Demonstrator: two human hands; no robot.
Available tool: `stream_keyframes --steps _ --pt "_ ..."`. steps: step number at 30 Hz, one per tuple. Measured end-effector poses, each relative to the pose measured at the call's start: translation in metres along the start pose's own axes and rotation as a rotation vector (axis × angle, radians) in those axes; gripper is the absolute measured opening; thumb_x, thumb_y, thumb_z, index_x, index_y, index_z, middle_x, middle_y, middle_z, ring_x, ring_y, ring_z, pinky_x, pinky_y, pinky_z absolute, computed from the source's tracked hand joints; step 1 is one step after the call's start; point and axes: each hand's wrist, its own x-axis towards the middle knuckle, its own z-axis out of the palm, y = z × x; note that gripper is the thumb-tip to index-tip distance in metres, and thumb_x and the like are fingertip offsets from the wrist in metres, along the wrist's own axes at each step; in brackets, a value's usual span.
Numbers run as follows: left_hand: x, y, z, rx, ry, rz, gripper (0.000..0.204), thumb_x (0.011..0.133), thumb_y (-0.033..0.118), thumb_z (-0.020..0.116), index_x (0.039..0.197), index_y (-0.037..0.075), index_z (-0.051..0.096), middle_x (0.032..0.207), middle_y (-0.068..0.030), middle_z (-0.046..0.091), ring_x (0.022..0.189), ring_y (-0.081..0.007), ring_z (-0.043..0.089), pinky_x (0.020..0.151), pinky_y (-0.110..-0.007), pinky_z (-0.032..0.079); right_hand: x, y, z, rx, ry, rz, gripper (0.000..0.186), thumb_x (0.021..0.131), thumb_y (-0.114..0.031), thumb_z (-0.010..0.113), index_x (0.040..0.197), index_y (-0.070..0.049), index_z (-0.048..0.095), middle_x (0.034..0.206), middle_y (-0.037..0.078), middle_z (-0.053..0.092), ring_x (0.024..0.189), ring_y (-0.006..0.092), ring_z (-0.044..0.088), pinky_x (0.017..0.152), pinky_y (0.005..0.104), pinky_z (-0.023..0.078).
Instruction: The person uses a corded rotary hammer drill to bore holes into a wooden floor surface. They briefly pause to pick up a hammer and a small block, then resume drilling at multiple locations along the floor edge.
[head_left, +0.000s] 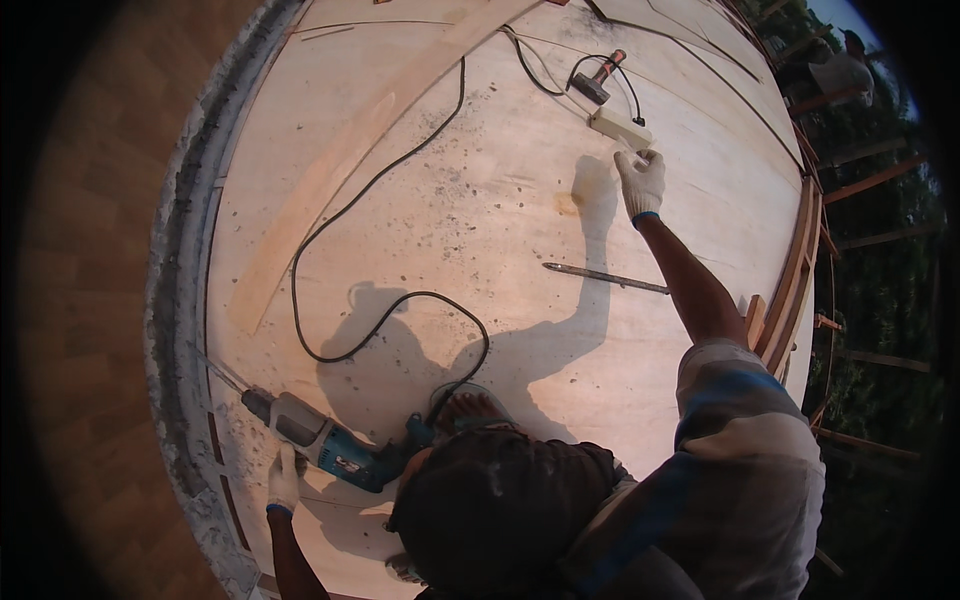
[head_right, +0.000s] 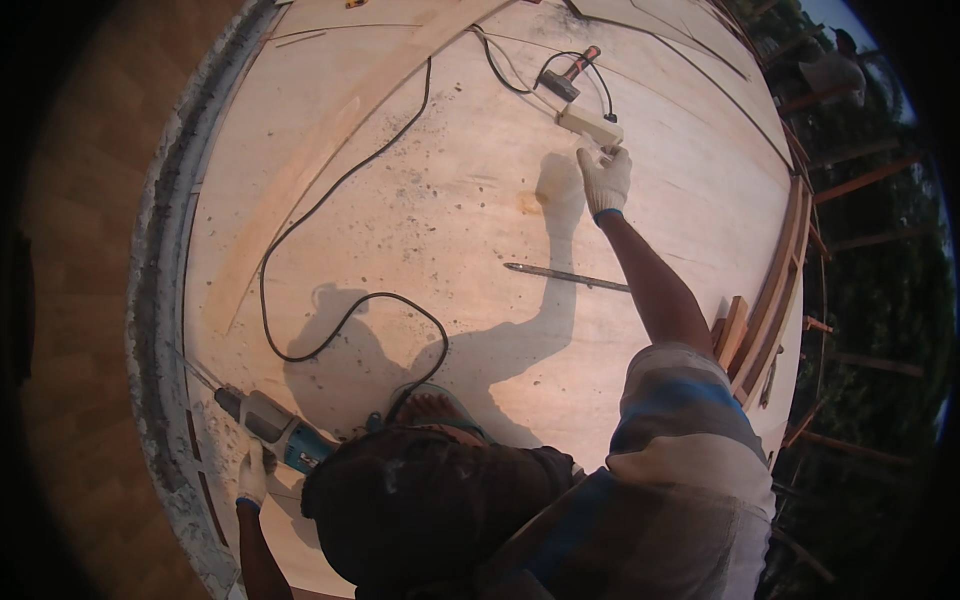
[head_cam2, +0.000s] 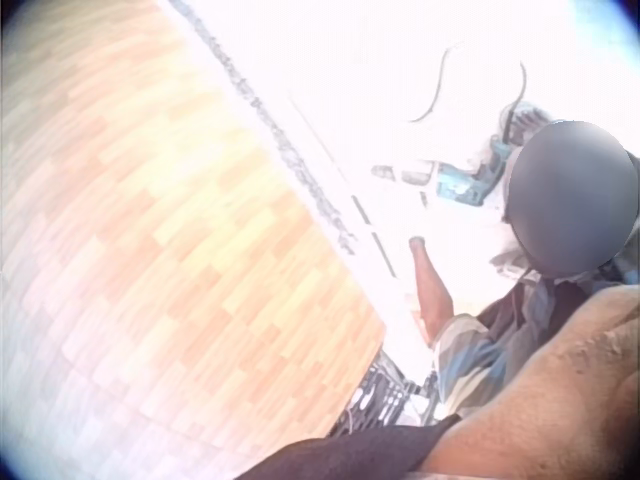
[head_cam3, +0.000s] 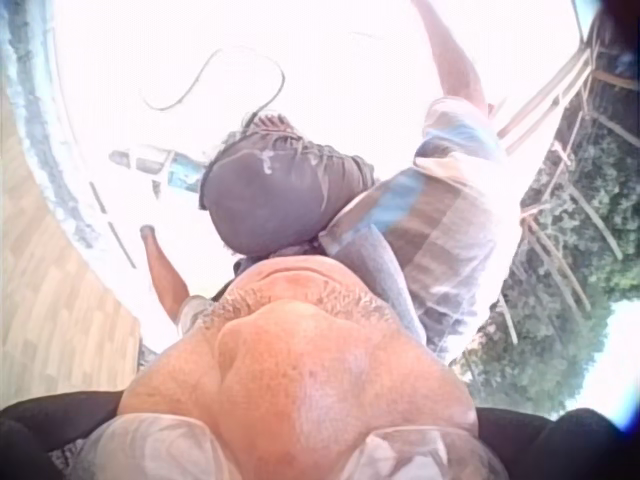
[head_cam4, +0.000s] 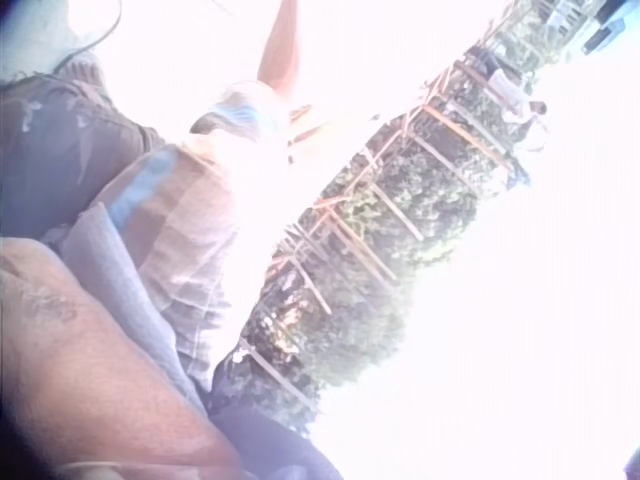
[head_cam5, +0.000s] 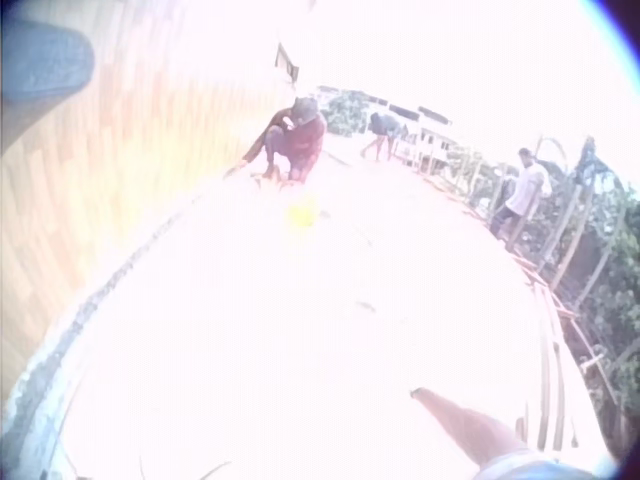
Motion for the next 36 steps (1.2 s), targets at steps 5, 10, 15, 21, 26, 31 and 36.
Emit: stream_keyframes --steps 5,10,15,21,26,31,36 --pt "0.017 -0.002 0.018 -0.016 -0.039 0.050 0.081 0.111 0.078 0.051 0.108 0.000 0.069 0.092 -0.0040 0.067 0.085 -0.0161 0.061 0.081 -0.036 0.052 -0.058 0.020 -0.065 -0.033 0.011 -0.350 0.052 0.094 -0.030 0.091 0.131 -0.007 0.062 0.147 0.022 0.061 0.142 0.0448 0.061 0.114 0.0503 0.053" --pt "0.024 -0.015 0.011 0.028 -0.026 0.033 0.084 0.108 0.083 0.051 0.105 0.001 0.070 0.092 -0.0069 0.071 0.085 -0.0189 0.068 0.083 -0.036 0.056 -0.091 0.005 -0.086 -0.104 -0.073 -0.438 0.048 0.093 -0.027 0.091 0.129 -0.010 0.065 0.153 0.023 0.058 0.146 0.0438 0.056 0.118 0.0527 0.050" --pt "0.026 -0.018 0.013 0.028 -0.027 0.075 0.084 0.108 0.083 0.051 0.102 0.002 0.070 0.090 -0.0069 0.070 0.083 -0.0188 0.067 0.081 -0.037 0.056 -0.097 -0.003 -0.102 -0.219 -0.122 -0.478 0.044 0.092 -0.029 0.091 0.125 -0.010 0.068 0.150 0.023 0.060 0.144 0.0445 0.056 0.117 0.0540 0.050" --pt "0.015 -0.012 0.016 0.014 0.009 0.091 0.084 0.110 0.081 0.047 0.103 0.000 0.068 0.088 -0.0061 0.067 0.081 -0.0186 0.063 0.078 -0.037 0.053 -0.085 -0.041 -0.102 -0.242 -0.003 -0.612 0.041 0.096 -0.025 0.088 0.126 -0.008 0.067 0.144 0.022 0.063 0.137 0.0420 0.060 0.113 0.0532 0.051" --pt "0.010 -0.010 0.015 -0.020 0.056 0.066 0.087 0.112 0.080 0.043 0.101 -0.002 0.068 0.087 -0.0068 0.068 0.080 -0.0191 0.063 0.078 -0.038 0.053 -0.011 -0.122 -0.056 -0.284 -0.006 -0.838 0.037 0.099 -0.034 0.084 0.122 -0.007 0.073 0.130 0.019 0.073 0.127 0.0409 0.065 0.106 0.0526 0.053" --pt "0.009 -0.007 0.011 0.016 0.053 0.069 0.088 0.113 0.079 0.040 0.101 -0.004 0.069 0.087 -0.0080 0.068 0.081 -0.0202 0.064 0.078 -0.039 0.053 0.106 -0.124 0.043 -0.550 -0.569 -0.630 0.042 0.103 -0.039 0.069 0.122 -0.003 0.080 0.123 0.025 0.080 0.116 0.0435 0.074 0.101 0.0522 0.056" --pt "0.016 -0.009 0.022 -0.017 0.083 0.072 0.089 0.115 0.078 0.038 0.106 -0.006 0.069 0.091 -0.0084 0.070 0.084 -0.0203 0.065 0.080 -0.040 0.053 0.140 -0.065 0.130 -0.651 -0.690 -0.525 0.053 0.101 -0.044 0.062 0.125 0.000 0.078 0.128 0.028 0.079 0.123 0.0455 0.074 0.109 0.0504 0.056"
